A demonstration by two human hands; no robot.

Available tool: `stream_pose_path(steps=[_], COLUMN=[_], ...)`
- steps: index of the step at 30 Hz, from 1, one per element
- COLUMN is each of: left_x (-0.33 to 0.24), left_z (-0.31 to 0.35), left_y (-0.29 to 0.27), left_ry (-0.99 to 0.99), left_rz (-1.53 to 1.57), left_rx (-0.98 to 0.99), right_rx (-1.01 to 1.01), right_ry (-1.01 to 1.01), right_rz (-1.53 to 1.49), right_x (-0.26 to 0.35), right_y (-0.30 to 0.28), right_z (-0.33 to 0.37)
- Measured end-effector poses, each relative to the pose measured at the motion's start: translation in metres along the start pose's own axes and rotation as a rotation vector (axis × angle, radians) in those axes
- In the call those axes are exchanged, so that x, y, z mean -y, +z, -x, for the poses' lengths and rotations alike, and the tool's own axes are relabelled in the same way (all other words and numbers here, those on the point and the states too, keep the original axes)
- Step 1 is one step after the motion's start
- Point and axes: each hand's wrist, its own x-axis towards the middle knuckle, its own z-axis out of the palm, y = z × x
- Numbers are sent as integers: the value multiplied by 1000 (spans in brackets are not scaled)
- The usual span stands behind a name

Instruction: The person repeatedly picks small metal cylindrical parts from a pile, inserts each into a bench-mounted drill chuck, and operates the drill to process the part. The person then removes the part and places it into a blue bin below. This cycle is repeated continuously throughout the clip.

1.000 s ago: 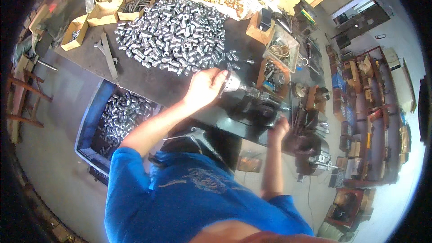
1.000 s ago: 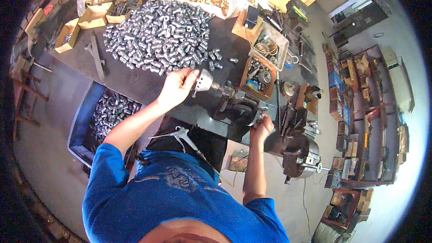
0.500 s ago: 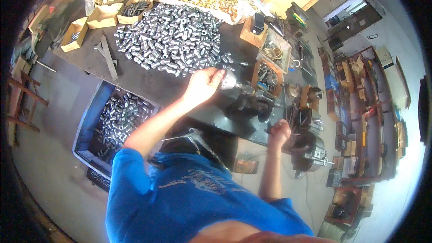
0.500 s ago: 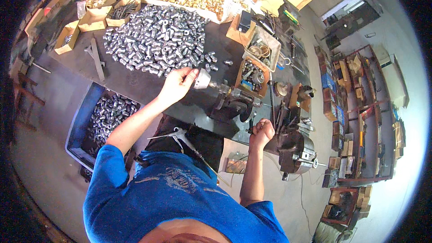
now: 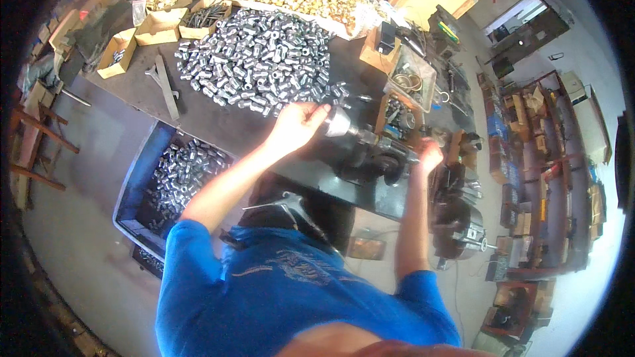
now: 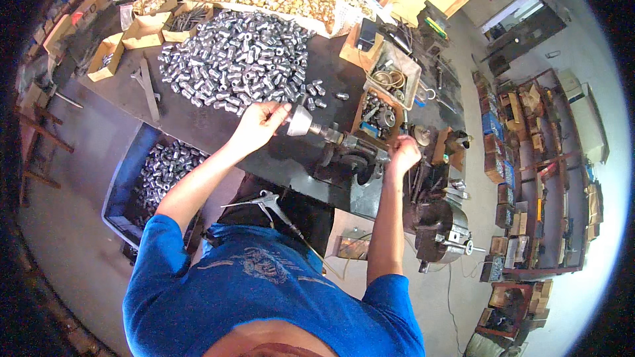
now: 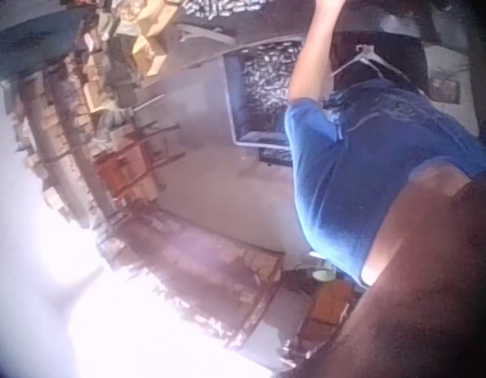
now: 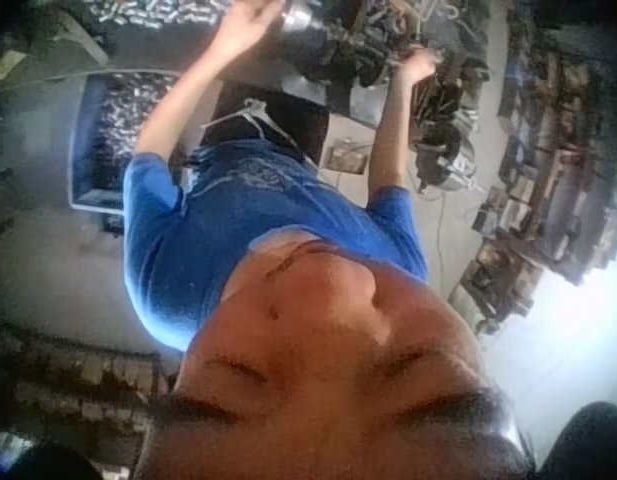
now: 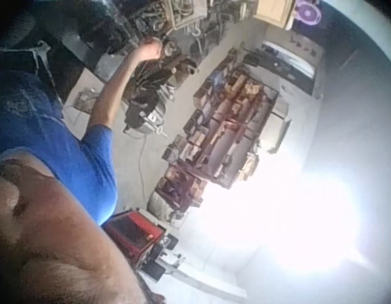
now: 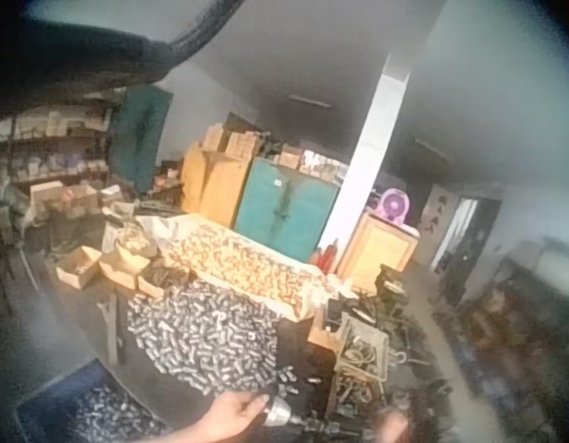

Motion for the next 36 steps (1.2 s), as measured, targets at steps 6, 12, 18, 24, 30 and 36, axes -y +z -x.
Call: stream_pose_path(steps=[6, 12, 18, 24, 30, 36], left_x=[1, 2, 1, -5, 73, 103], left_z=[0, 2, 10, 33, 112, 175], left_y=[-6, -9, -31, -60, -136, -177], left_ry=[-2, -126, -241, -76, -337, -239], left_rz=[81, 197, 910, 963, -41, -1062], left_rx=[52, 66, 163, 43, -47, -12], right_rx=[-31, 21, -82, -183, -72, -16], right_ry=[53, 134, 388, 406, 393, 415], right_rz=[-425, -407, -312, -247, -339, -336], right_x=[72, 63, -17, -38, -18, -16], right_y=[-13, -55, -68, -61, -59, -63], right_z=[37, 87, 84, 63, 80, 78])
